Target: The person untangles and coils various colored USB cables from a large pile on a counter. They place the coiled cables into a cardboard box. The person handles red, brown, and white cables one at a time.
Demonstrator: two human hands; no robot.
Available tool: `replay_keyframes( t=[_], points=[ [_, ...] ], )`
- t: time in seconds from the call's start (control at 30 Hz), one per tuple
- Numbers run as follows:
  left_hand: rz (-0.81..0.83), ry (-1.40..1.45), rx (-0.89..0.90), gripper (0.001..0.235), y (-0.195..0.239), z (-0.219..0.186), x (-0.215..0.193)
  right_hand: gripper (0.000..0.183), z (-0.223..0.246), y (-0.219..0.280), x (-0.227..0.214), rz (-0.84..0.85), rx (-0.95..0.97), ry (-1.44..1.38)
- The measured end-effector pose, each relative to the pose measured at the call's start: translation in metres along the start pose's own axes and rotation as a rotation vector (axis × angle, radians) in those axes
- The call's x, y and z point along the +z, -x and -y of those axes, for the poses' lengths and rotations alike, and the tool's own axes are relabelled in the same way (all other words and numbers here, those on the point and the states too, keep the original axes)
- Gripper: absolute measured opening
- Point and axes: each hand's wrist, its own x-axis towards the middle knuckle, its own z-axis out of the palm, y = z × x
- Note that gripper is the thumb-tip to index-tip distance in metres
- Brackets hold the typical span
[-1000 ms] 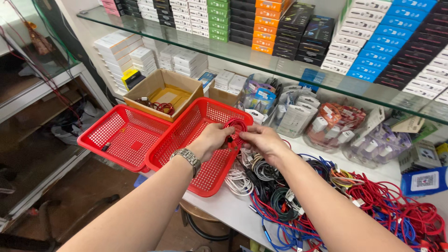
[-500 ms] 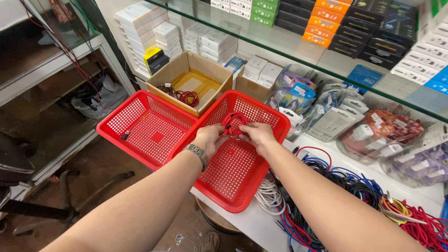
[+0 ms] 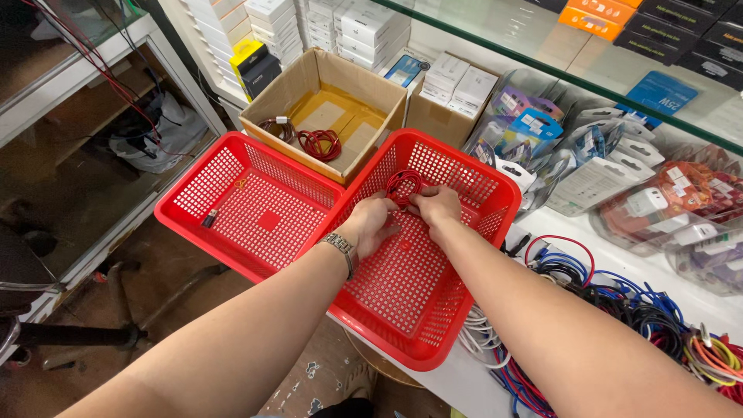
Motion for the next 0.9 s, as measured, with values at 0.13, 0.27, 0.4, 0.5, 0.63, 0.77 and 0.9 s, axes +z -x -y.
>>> replay_keyframes(
  t=[0.13,0.27,0.4,0.5,0.63,0.77,0.9],
  points=[
    [-0.113,-0.107,0.028,0.045,0.020,-0.002,0.009,0.034,-0.003,0.009,-0.006,0.090,-0.016,0.098],
    [-0.507,-0.345,0.243,0.034,0.052,-0.001,0.036,0.044,0.013,0.033,-0.025,0.105,0.008,0.171],
    [-0.405,-0.297,0.389,0.026,0.081,-0.004,0.077,0.042,0.038,0.067,-0.056,0.186,0.016,0.075],
    [-0.283,-0.263,0.487,0.024,0.096,-0.001,0.116,0.034,0.058,0.095,-0.088,0.337,-0.085,-0.132],
    [-0.106,-0.112,0.534,0.021,0.108,0.018,0.169,0.031,0.075,0.135,-0.147,0.209,-0.139,-0.132],
    [0.031,-0.097,0.476,0.022,0.116,0.049,0.219,0.029,0.075,0.176,-0.214,0.140,-0.189,-0.105],
    [0.232,-0.055,0.427,0.020,0.125,0.085,0.270,0.030,0.065,0.209,-0.277,0.081,-0.167,-0.153]
  ],
)
